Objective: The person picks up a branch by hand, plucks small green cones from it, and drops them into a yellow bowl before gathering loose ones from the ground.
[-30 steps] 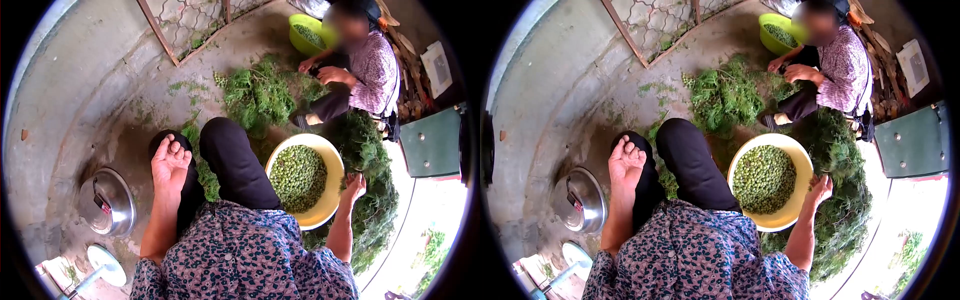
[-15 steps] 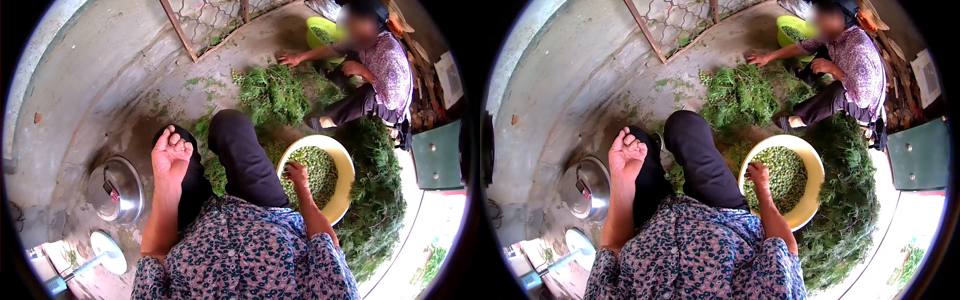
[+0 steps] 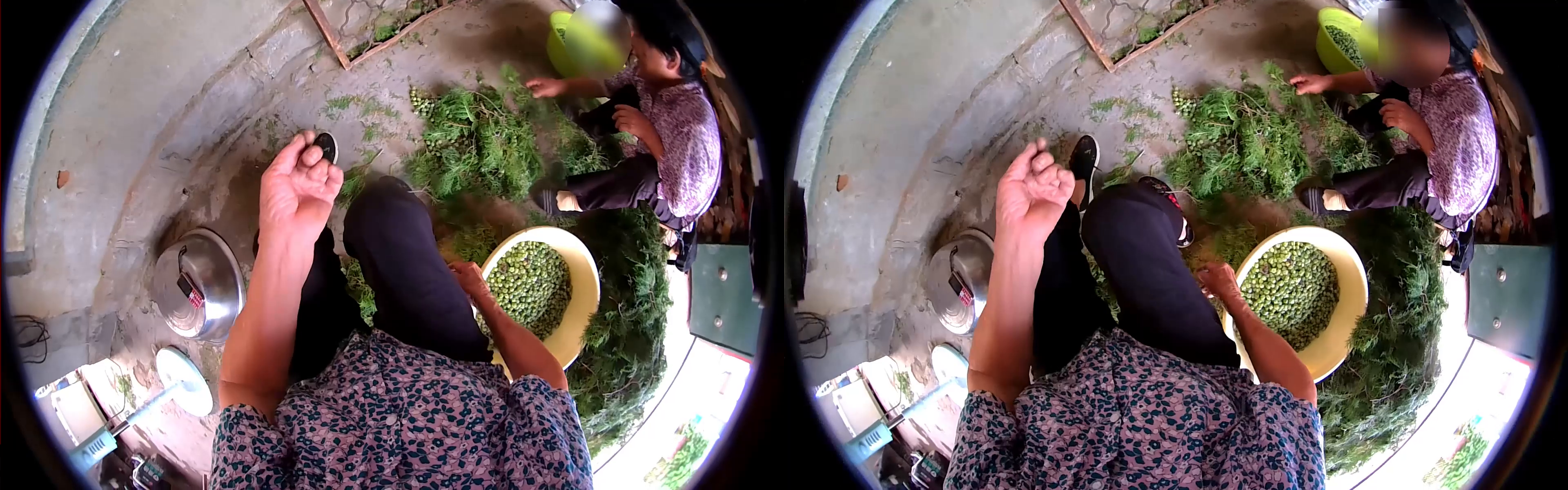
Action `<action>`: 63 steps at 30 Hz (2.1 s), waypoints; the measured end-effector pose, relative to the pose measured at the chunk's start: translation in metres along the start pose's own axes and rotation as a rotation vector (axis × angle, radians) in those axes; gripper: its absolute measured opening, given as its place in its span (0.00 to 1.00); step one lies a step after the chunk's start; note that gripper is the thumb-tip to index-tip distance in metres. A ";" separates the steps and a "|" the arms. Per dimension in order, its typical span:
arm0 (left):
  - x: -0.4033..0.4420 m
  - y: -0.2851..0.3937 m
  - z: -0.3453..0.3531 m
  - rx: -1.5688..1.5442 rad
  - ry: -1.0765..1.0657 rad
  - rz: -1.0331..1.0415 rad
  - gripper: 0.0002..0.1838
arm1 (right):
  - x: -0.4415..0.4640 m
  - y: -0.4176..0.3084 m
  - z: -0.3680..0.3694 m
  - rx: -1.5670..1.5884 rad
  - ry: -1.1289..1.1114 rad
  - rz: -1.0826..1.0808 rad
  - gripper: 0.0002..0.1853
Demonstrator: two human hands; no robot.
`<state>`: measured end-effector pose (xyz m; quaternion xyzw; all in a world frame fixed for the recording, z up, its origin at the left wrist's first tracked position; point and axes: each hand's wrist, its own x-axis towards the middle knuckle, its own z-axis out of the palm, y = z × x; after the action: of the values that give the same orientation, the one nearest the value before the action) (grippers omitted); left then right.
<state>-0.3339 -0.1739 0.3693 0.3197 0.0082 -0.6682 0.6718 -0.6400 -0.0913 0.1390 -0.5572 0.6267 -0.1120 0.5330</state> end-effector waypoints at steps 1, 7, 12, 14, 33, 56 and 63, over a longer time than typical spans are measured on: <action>0.010 0.000 0.006 0.015 -0.003 0.005 0.04 | 0.004 -0.004 -0.002 -0.051 -0.002 0.002 0.10; 0.067 -0.006 0.037 0.023 0.044 0.017 0.04 | 0.061 0.001 -0.003 -0.068 -0.045 0.117 0.08; 0.085 -0.008 0.019 0.038 0.079 -0.004 0.04 | 0.121 0.018 0.010 -0.261 0.038 -0.228 0.10; 0.090 -0.011 0.002 0.042 0.037 -0.013 0.05 | 0.133 -0.003 0.009 -0.434 -0.003 -0.195 0.12; 0.097 -0.005 0.023 0.176 0.125 -0.002 0.06 | 0.152 -0.056 -0.051 0.004 0.626 -0.176 0.19; 0.104 -0.037 0.019 0.443 -0.180 -0.221 0.22 | 0.059 -0.300 -0.097 0.914 0.042 -0.420 0.08; 0.105 -0.023 0.023 0.131 -0.189 0.064 0.20 | 0.047 -0.267 -0.054 0.202 -0.049 -0.753 0.21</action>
<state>-0.3527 -0.2757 0.3314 0.2986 -0.1091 -0.6728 0.6681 -0.5197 -0.2489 0.3312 -0.6954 0.3513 -0.3477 0.5217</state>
